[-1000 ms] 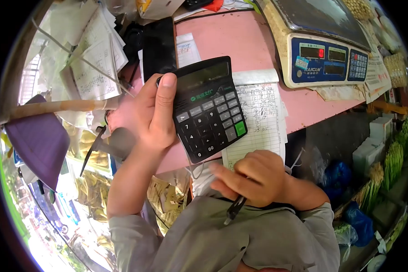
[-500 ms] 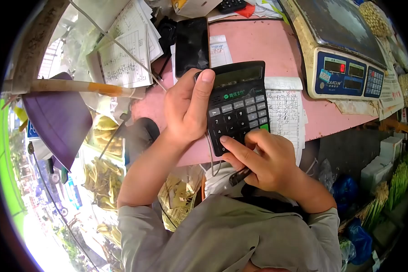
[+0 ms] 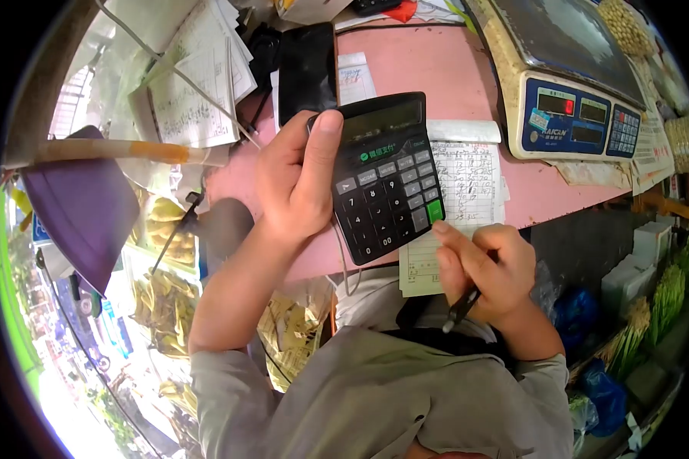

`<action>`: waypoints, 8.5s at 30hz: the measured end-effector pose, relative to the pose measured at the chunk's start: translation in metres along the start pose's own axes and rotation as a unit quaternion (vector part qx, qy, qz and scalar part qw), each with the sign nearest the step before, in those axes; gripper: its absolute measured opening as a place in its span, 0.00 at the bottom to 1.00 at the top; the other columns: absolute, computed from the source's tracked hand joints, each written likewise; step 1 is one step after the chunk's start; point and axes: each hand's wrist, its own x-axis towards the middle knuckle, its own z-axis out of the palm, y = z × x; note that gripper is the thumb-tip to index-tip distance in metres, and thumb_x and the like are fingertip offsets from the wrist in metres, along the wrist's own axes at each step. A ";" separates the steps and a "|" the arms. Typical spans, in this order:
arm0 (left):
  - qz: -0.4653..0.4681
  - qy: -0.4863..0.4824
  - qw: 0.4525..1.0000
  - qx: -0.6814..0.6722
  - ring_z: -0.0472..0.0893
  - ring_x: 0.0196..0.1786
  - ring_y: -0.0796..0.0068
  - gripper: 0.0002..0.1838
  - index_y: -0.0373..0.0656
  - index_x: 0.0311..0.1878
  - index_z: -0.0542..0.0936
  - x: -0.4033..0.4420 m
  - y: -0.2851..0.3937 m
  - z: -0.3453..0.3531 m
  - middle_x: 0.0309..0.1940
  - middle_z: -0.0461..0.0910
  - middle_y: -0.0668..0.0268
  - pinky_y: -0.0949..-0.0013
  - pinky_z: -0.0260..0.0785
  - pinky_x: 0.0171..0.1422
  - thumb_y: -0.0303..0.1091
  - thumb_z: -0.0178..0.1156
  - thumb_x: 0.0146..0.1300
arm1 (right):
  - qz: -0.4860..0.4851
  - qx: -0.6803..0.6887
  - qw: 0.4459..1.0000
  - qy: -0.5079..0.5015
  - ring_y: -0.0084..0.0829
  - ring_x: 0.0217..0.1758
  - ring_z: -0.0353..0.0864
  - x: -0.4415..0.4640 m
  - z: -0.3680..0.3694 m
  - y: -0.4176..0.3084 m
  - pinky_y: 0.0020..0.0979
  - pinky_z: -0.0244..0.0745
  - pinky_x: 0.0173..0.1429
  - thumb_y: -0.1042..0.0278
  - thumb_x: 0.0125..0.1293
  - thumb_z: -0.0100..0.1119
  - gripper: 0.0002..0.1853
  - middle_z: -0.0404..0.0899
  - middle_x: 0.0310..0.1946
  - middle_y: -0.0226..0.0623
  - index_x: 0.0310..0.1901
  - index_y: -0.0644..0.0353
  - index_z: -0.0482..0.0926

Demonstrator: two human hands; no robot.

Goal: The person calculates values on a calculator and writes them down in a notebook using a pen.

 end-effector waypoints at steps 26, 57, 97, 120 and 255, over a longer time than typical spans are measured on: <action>-0.045 0.017 0.997 -0.060 0.73 0.32 0.86 0.24 0.35 0.41 0.86 0.002 0.008 0.010 0.29 0.80 0.74 0.76 0.63 0.37 0.45 0.53 0.90 | 0.151 0.243 0.952 0.111 0.26 0.27 0.78 0.003 -0.038 0.040 0.26 0.73 0.33 0.70 0.82 0.57 0.12 0.86 0.35 0.41 0.53 0.72 0.85; -0.058 -0.027 0.998 -0.003 0.85 0.38 0.80 0.28 0.29 0.56 0.86 0.003 0.004 0.000 0.39 0.89 0.62 0.78 0.74 0.44 0.48 0.47 0.91 | 0.262 0.149 0.942 0.148 0.17 0.22 0.62 0.011 0.004 0.055 0.28 0.57 0.26 0.79 0.71 0.72 0.20 0.66 0.17 0.28 0.22 0.64 0.72; -0.153 0.077 0.979 -0.113 0.88 0.41 0.77 0.33 0.30 0.58 0.86 0.017 0.025 0.017 0.44 0.91 0.58 0.75 0.80 0.49 0.54 0.44 0.91 | 0.248 0.191 0.943 0.114 0.15 0.23 0.64 0.026 0.014 0.052 0.27 0.57 0.27 0.74 0.74 0.75 0.21 0.73 0.18 0.27 0.23 0.64 0.76; -0.127 0.077 0.984 -0.094 0.86 0.42 0.81 0.27 0.31 0.59 0.85 0.012 0.005 0.012 0.45 0.89 0.62 0.77 0.77 0.49 0.51 0.51 0.90 | 0.192 0.142 0.965 0.111 0.24 0.20 0.61 0.027 0.018 0.052 0.33 0.56 0.26 0.78 0.69 0.75 0.20 0.67 0.17 0.33 0.23 0.65 0.72; -0.082 0.000 0.994 -0.068 0.85 0.42 0.80 0.25 0.31 0.57 0.86 0.006 0.010 0.010 0.44 0.90 0.63 0.74 0.77 0.47 0.46 0.48 0.91 | 0.278 0.207 0.929 0.133 0.13 0.24 0.67 0.013 0.000 0.052 0.23 0.59 0.28 0.72 0.77 0.70 0.20 0.76 0.20 0.24 0.23 0.65 0.78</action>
